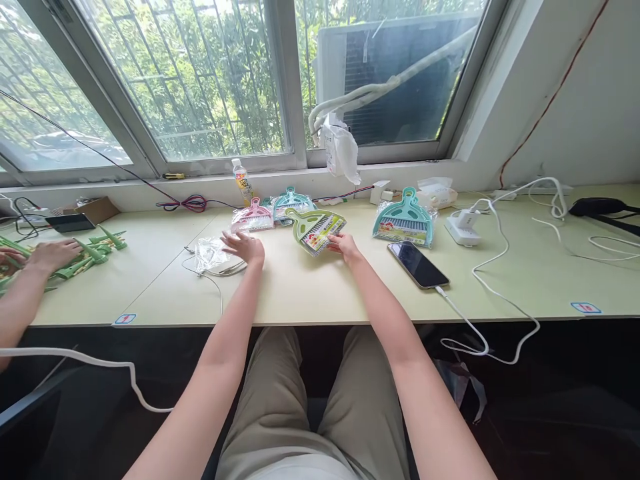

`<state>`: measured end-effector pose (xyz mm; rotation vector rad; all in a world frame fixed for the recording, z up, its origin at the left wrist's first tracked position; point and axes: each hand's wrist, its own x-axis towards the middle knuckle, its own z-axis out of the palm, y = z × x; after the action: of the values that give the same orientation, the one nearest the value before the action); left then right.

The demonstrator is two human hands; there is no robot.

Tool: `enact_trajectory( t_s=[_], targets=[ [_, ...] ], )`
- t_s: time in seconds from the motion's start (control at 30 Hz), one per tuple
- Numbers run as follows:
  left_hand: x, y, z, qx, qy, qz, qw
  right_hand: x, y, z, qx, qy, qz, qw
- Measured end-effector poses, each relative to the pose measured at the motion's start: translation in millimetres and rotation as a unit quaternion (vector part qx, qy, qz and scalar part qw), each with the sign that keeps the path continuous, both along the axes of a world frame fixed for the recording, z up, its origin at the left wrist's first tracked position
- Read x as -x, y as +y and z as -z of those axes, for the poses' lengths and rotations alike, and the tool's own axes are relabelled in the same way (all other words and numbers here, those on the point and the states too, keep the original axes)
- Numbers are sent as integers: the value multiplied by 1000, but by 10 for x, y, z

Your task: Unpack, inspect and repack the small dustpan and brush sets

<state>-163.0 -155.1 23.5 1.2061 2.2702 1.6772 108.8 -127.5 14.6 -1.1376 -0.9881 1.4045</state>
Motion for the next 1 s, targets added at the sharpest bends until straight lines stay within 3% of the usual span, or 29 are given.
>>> enact_trajectory(
  t_s=[0.1,0.2,0.37,0.5,0.7,0.77,0.87,1.0],
  targets=[
    [199,15,43,66,-18,25,997,13,-15,-16,1,-5,-13,1000],
    [183,37,72,19,9,94,995,21,-16,-27,-4,1,-15,1000],
    [-90,5,64,-73,156,182,968,2,-26,-72,-19,32,11,999],
    [-121,-2,87,-31,223,151,963,-33,-26,-109,-16,42,32,998],
    [-42,49,100,46,230,68,970,-77,-5,-91,-8,31,32,999],
    [-86,63,110,52,217,68,972,-80,-5,-72,3,8,21,1000],
    [-157,88,168,39,209,145,966,-77,-8,-46,16,-30,-1,999],
    [-168,143,264,43,240,263,934,-76,-15,-39,9,-44,-16,999]
  ],
)
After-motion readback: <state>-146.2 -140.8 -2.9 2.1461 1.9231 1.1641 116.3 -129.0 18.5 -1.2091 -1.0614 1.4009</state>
